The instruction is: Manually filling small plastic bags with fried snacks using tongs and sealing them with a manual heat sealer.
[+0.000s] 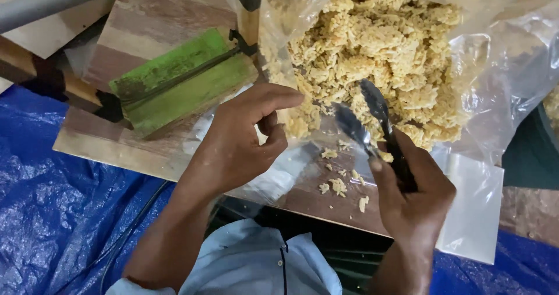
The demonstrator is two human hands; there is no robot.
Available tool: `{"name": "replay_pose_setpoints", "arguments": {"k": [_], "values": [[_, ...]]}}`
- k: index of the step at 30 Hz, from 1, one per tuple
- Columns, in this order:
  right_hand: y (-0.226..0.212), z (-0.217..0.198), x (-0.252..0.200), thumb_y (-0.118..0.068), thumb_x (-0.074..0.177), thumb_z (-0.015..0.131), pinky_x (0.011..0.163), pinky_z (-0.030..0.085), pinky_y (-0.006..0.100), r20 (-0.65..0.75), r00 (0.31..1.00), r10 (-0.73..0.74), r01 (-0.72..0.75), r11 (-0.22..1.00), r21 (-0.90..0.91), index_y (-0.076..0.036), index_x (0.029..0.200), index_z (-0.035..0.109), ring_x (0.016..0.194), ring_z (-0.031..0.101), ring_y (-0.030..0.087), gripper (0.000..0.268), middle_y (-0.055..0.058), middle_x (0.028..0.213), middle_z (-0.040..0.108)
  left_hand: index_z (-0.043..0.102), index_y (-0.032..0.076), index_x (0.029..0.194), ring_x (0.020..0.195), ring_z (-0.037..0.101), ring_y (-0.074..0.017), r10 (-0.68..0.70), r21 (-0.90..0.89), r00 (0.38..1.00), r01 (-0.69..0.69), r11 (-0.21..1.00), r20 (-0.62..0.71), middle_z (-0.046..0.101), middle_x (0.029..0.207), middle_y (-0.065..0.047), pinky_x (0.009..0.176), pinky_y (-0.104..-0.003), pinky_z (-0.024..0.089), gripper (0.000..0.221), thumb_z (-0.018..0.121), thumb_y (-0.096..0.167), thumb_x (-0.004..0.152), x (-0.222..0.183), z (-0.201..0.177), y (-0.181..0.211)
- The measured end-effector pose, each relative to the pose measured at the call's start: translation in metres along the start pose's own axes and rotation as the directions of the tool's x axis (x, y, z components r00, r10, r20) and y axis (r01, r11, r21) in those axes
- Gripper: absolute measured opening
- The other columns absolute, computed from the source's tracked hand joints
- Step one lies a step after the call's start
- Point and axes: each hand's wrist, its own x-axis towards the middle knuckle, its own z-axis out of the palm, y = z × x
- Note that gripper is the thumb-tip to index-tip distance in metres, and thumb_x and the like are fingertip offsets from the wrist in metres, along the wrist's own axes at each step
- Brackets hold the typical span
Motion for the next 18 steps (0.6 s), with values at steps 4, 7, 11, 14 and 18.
{"name": "replay_pose_setpoints", "arguments": {"k": [4,7,11,14,18], "values": [[0.045,0.019,-0.001,-0.012,0.094,0.079,0.073,0.058,0.040,0.094,0.996,0.004,0.017,0.976,-0.219,0.013,0.135,0.064,0.091,0.069,0.031,0.051,0.025,0.110,0.073,0.058,0.020,0.141,0.125,0.065,-0.0272,0.061,-0.059,0.997,-0.058,0.997,0.042,0.058,0.149,-0.007,0.093,-0.050,0.065,0.039,0.057,0.007,0.104,-0.002,-0.010,-0.009],[0.056,0.033,0.002,-0.018,0.094,0.080,0.092,0.053,0.054,0.108,0.991,-0.083,0.117,0.928,-0.355,0.007,0.140,0.064,0.114,0.064,0.042,0.055,0.028,0.125,0.069,0.062,0.020,0.136,0.100,0.061,-0.0223,0.074,-0.082,0.997,-0.071,0.994,0.036,0.064,0.140,-0.006,0.075,-0.050,0.054,0.036,0.055,0.003,0.105,-0.003,-0.016,-0.007],[0.016,0.038,0.033,-0.010,0.096,0.072,0.106,0.055,0.043,0.210,0.972,-0.106,0.100,0.994,0.038,0.001,0.139,0.062,0.130,0.060,0.032,0.045,0.020,0.136,0.066,0.066,0.019,0.124,0.073,0.053,-0.0155,0.050,-0.055,0.998,-0.048,0.997,0.032,0.071,0.126,-0.002,0.065,-0.043,0.044,0.028,0.055,0.003,0.104,-0.004,-0.029,0.000],[0.012,0.052,0.064,0.001,0.105,0.061,0.120,0.057,0.041,0.370,0.877,-0.307,0.093,0.864,0.494,-0.008,0.144,0.054,0.144,0.059,0.030,0.040,0.013,0.147,0.061,0.063,0.017,0.121,0.081,0.057,-0.0171,0.107,-0.003,0.994,-0.107,0.994,0.010,0.064,0.106,-0.003,0.071,-0.036,0.051,0.024,0.062,0.001,0.104,-0.005,-0.041,-0.003],[0.014,0.077,0.092,-0.002,0.105,0.063,0.126,0.050,0.045,0.486,0.766,-0.420,-0.015,0.745,0.667,-0.009,0.148,0.051,0.149,0.053,0.027,0.045,0.010,0.153,0.056,0.064,0.018,0.120,0.084,0.061,-0.0145,0.050,-0.013,0.997,-0.051,0.999,-0.052,0.068,0.116,-0.001,0.072,-0.033,0.053,0.023,0.065,0.003,0.102,-0.005,-0.049,-0.009]]}}
